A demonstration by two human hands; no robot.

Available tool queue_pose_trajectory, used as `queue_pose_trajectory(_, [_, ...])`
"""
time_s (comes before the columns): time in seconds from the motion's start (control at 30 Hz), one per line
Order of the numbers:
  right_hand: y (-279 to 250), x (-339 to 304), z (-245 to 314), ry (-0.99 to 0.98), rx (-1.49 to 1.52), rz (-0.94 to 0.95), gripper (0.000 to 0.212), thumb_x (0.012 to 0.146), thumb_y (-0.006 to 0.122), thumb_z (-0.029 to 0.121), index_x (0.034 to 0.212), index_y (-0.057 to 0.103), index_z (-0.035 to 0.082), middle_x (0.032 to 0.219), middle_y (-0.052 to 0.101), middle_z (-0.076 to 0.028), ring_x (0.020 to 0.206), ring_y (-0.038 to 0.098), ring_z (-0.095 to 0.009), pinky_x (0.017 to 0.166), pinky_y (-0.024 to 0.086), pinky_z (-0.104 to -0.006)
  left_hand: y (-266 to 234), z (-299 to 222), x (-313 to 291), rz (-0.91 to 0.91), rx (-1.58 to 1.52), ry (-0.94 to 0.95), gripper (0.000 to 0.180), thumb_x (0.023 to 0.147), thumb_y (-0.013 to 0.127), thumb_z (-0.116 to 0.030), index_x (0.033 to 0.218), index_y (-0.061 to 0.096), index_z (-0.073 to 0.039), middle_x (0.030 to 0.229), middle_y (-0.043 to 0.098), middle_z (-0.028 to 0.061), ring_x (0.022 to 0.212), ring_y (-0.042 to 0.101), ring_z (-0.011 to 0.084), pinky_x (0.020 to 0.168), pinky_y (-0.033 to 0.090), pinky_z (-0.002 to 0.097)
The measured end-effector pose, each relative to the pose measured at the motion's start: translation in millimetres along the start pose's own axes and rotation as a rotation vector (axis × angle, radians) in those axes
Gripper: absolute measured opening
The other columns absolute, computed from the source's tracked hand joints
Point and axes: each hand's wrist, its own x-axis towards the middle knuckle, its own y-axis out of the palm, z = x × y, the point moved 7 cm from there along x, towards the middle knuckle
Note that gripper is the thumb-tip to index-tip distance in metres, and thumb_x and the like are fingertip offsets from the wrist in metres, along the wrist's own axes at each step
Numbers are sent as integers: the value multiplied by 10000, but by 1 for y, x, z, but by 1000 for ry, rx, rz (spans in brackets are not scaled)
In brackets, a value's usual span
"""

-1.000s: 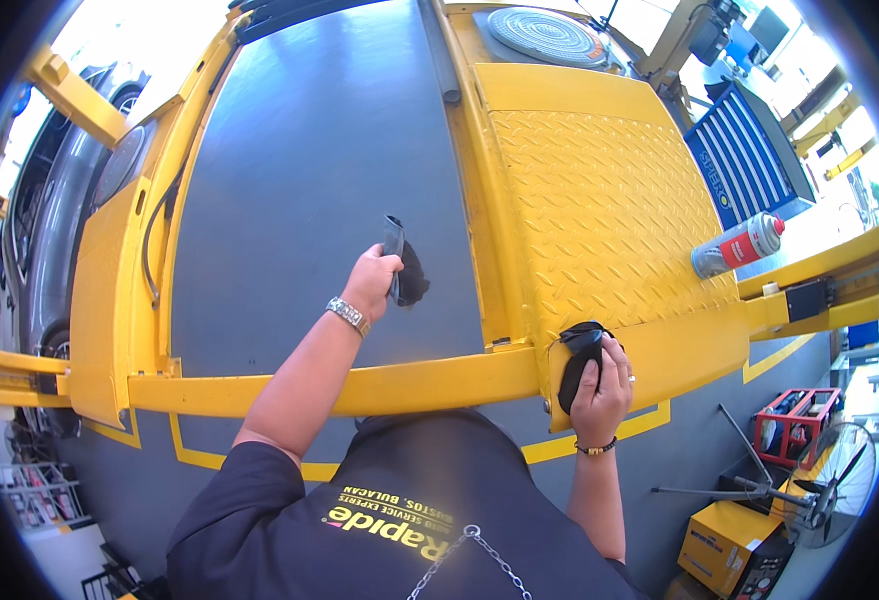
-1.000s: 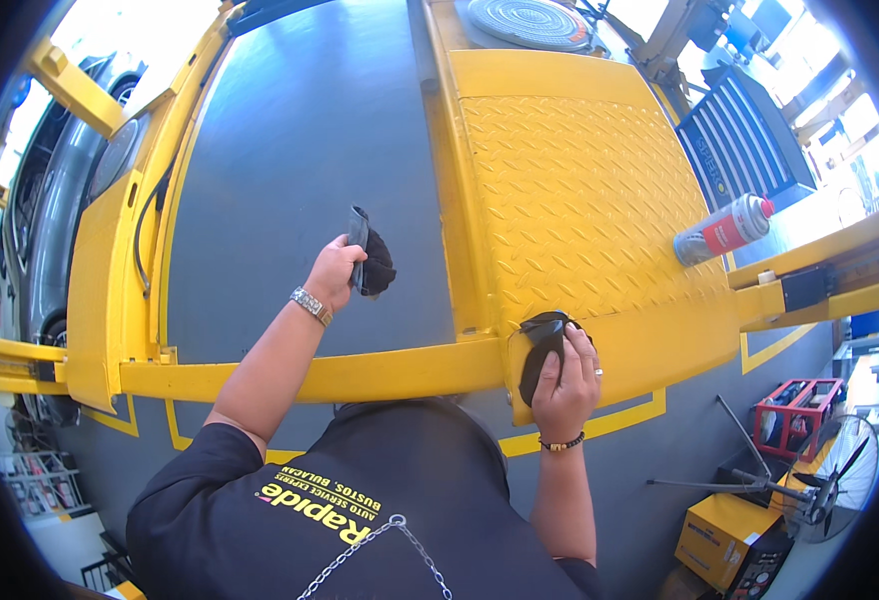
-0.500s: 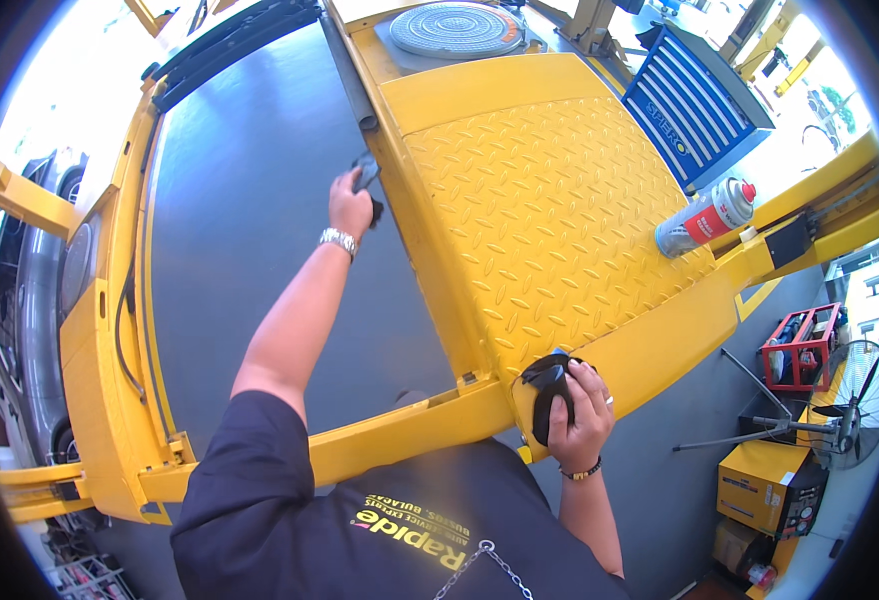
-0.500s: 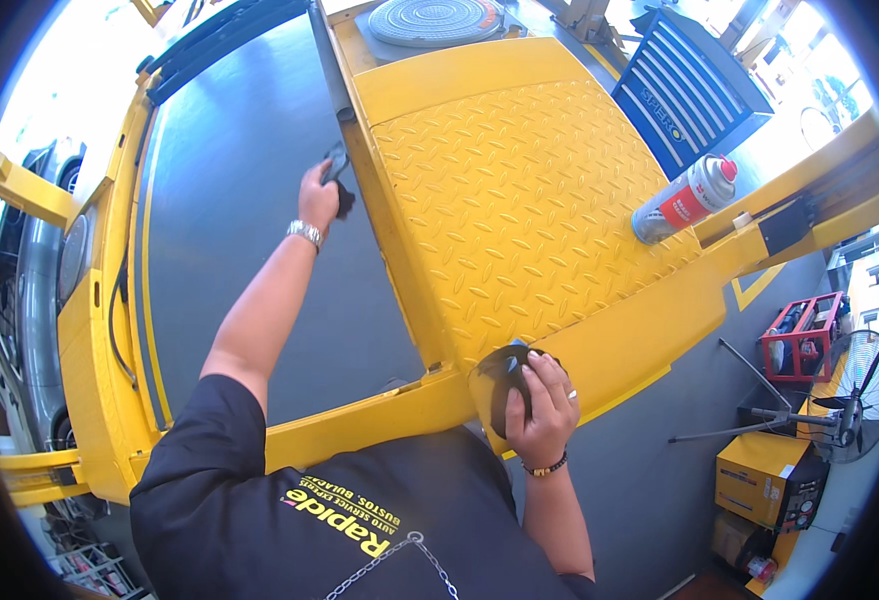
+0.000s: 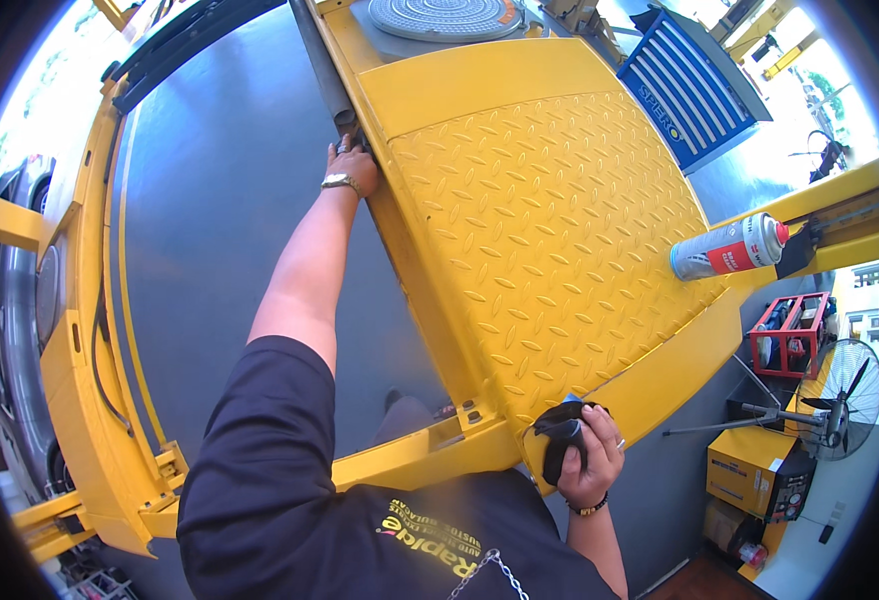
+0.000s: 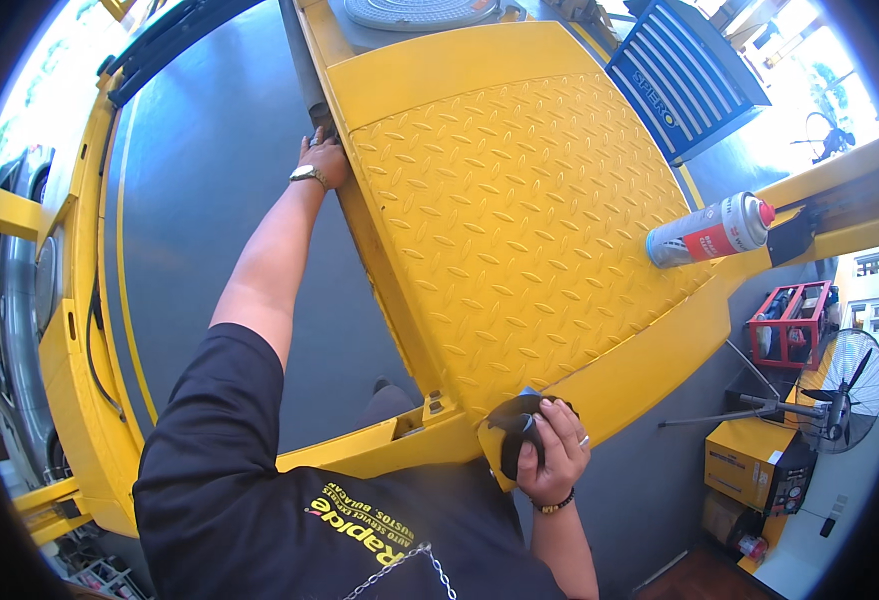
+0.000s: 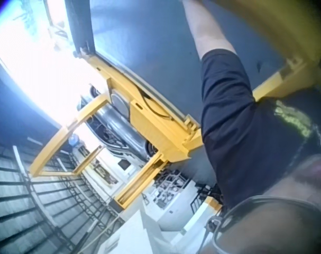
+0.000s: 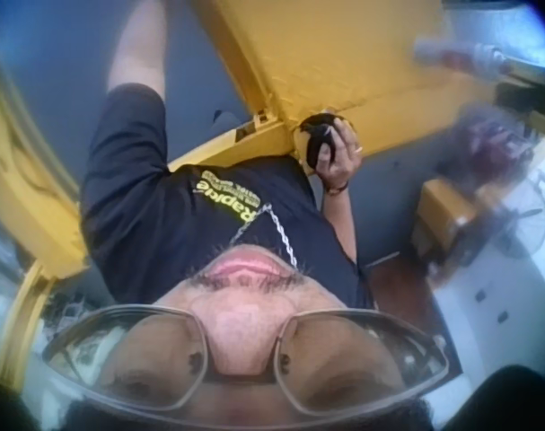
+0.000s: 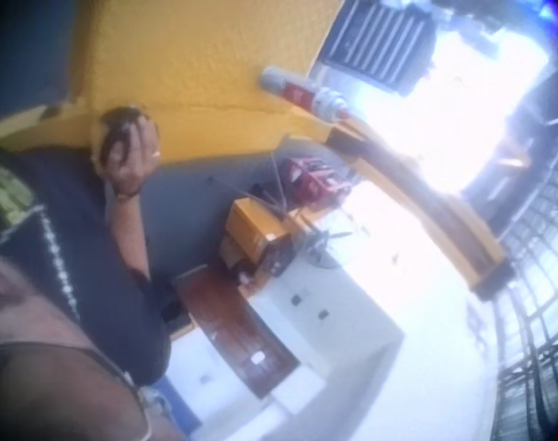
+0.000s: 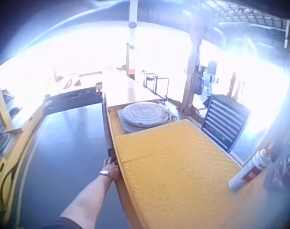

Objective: The person wipes the yellow metal platform of a car lift with a dark cloth. They move around the lift, cleaning the flat surfaces and the side rails. A spray can is visible on the platform, and the person occasionally picks it up while continuing to wipe the equipment.

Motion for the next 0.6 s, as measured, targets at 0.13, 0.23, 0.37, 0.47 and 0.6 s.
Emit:
queue_pose_trajectory(0.13, [2, 0, 0, -16, -1, 7, 334, 938, 589, 246, 1003, 707, -59, 1159, 715, -217, 1092, 679, -421, 982, 535, -494, 17, -16, -25, -46, 161, 168, 497, 977, 480, -233, 1460, 560, -147, 1495, 537, 165, 1469, 384, 352, 1222, 250, 535])
queue_pose_trajectory(0.23, [1, 0, 0, -12, 1, -10, 334, 939, 587, 242, 1002, 703, -64, 1167, 713, -220, 1097, 676, -428, 987, 531, -497, 15, -65, -87, -51, 239, 378, 378, 891, 563, -205, 1219, 707, -81, 1228, 699, 124, 1235, 602, 302, 1098, 391, 487])
queue_pose_trajectory(0.37, [1, 0, 0, -13, 4, -16, 323, 934, 588, 225, 1001, 700, -70, 1178, 711, -222, 1105, 671, -431, 997, 526, -500, 11, -122, -213, -1, 29, 609, 186, 810, 607, -154, 909, 750, -88, 922, 742, 89, 945, 701, 290, 889, 488, 427])
queue_pose_trajectory(0.47, [2, 1, 0, -18, 10, -15, 307, 922, 592, 203, 999, 699, -75, 1179, 710, -223, 1110, 669, -430, 1000, 523, -501, 4, -123, -247, 48, -381, 648, 161, 845, 612, -149, 914, 718, -49, 873, 729, 130, 858, 692, 334, 825, 517, 452])
queue_pose_trajectory(0.6, [3, 0, -1, -30, 8, -14, 291, 903, 598, 179, 999, 696, -77, 1179, 710, -223, 1109, 669, -432, 1000, 523, -502, -24, -67, -225, 18, -882, 397, 223, 938, 617, -194, 995, 688, 9, 848, 722, 151, 787, 684, 320, 752, 544, 432])
